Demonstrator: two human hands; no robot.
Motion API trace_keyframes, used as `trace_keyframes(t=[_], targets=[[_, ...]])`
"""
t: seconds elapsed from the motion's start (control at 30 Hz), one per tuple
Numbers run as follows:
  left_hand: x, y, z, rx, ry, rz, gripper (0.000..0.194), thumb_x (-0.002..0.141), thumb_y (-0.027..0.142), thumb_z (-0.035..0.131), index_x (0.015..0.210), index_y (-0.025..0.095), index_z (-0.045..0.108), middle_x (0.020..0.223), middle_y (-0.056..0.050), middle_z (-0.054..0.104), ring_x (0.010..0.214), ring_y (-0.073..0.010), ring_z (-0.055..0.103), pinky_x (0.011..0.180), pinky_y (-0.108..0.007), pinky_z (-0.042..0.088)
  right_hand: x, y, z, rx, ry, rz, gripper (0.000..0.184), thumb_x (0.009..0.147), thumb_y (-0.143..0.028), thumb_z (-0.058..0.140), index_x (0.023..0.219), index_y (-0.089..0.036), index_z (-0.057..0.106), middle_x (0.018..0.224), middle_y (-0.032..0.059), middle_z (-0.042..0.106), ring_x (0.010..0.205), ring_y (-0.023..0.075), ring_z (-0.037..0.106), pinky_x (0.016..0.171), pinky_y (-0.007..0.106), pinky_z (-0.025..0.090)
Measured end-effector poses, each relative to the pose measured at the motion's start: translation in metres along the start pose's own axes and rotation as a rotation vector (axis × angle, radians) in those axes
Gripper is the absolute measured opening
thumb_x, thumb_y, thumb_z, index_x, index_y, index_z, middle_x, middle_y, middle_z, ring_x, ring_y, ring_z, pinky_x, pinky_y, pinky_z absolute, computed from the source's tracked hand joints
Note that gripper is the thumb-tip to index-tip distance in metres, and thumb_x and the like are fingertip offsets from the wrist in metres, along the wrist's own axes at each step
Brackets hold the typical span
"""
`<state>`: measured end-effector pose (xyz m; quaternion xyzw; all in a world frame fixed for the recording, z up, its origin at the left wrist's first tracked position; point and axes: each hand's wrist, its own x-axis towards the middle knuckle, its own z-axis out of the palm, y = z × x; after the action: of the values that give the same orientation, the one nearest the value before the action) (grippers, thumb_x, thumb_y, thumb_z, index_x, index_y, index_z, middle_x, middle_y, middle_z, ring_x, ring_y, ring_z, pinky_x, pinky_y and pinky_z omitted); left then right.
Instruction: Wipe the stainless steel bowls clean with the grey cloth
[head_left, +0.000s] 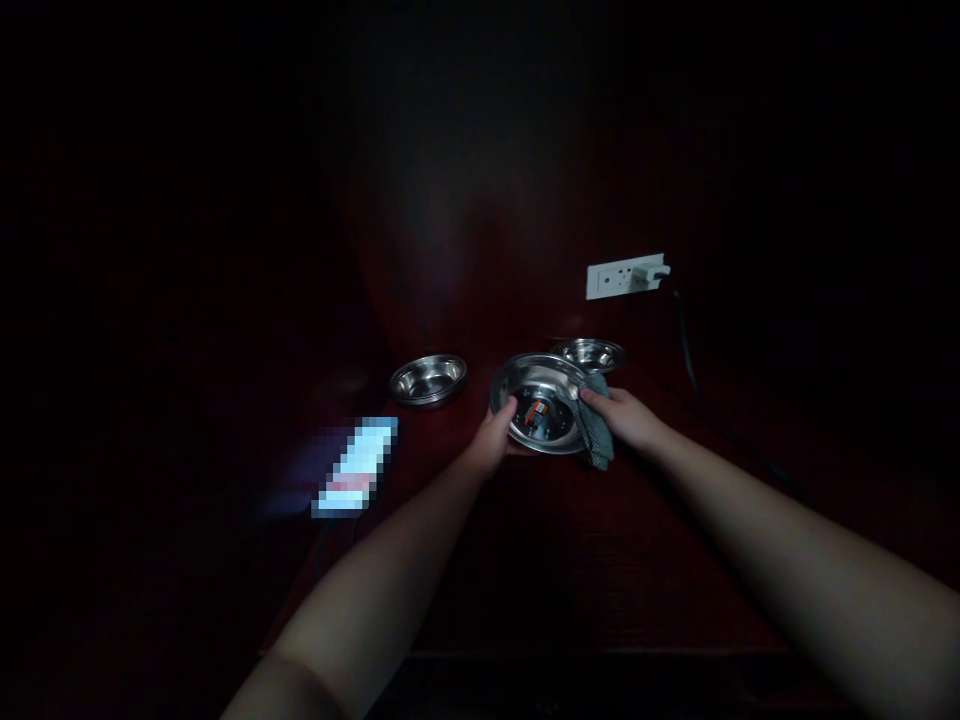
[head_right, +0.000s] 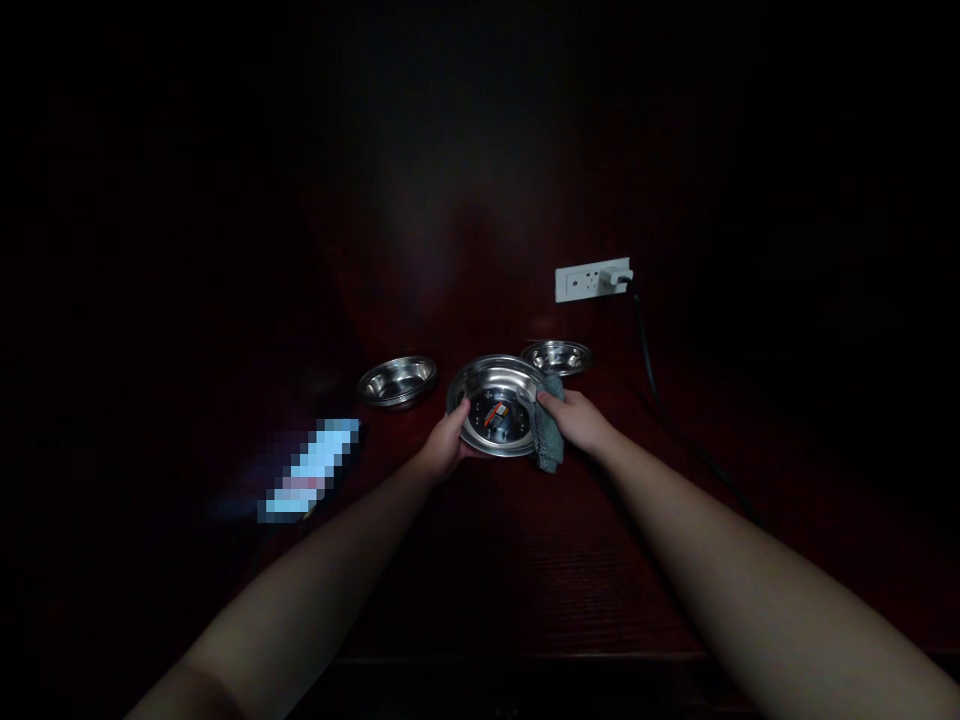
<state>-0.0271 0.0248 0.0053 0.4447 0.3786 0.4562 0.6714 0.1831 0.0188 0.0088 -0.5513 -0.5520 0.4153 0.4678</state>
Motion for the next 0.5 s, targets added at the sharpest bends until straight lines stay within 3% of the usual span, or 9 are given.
trace_keyframes(t=[0.33, 0.5], targets=[[0.001, 0.002, -0.006, -0.065, -0.111, -0.048, 0.06, 0.075, 0.052, 0.053, 0.126, 0.023, 0.041, 0.119, -0.016, 0.057, 0.1, -0.033, 0.059, 0.075, -0.057, 0.048, -0.003, -0.005, -0.001, 0.082, 0.003, 0.013, 0.024, 0.077, -0.038, 0.058, 0.08, -0.015, 0.064, 0.077, 0.0064, 0.071, 0.067, 0.0185, 0.065, 0.067, 0.03, 0.05], [-0.006, 0.009, -0.002, -0.039, -0.139, -0.067, 0.059, 0.08, 0.059, 0.035, 0.121, 0.019, 0.05, 0.118, -0.015, 0.058, 0.105, -0.0318, 0.056, 0.084, -0.056, 0.044, -0.007, -0.011, 0.0, 0.097, 0.014, 0.05, 0.02, 0.078, -0.034, 0.057, 0.079, -0.015, 0.064, 0.075, 0.0056, 0.071, 0.065, 0.0175, 0.065, 0.067, 0.029, 0.05]])
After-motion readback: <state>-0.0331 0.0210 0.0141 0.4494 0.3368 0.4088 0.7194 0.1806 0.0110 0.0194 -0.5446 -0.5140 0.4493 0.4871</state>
